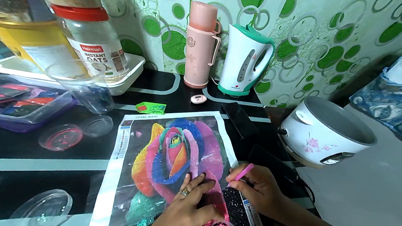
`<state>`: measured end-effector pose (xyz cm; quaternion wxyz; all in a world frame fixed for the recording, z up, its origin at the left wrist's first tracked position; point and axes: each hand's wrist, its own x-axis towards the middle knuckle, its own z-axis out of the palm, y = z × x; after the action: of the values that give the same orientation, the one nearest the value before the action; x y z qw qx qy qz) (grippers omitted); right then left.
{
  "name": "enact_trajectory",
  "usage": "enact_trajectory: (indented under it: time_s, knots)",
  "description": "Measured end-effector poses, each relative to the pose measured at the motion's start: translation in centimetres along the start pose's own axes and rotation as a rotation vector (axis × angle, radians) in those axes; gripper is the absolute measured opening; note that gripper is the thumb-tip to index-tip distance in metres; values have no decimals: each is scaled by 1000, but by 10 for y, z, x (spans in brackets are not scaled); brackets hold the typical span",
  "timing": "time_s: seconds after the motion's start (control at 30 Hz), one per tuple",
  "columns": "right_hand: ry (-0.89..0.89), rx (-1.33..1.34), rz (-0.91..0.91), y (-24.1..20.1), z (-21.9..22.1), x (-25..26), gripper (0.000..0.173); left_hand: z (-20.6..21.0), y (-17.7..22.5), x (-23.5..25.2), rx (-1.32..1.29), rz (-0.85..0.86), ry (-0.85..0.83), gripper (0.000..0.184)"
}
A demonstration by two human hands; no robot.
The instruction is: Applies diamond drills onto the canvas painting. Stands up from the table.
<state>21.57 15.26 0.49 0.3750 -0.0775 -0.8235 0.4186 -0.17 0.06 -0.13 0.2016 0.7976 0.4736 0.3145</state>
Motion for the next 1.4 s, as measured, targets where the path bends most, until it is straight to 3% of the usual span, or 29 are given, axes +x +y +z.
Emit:
enact_trajectory:
  time_s: [1.17, 1.4]
  knots:
    - [-13, -61, -45, 1, 0, -1, 10, 0, 1, 0, -6, -2, 6, 58]
    - [98, 113, 92, -1, -4, 3, 9, 0, 0, -1, -10, -2, 7, 59]
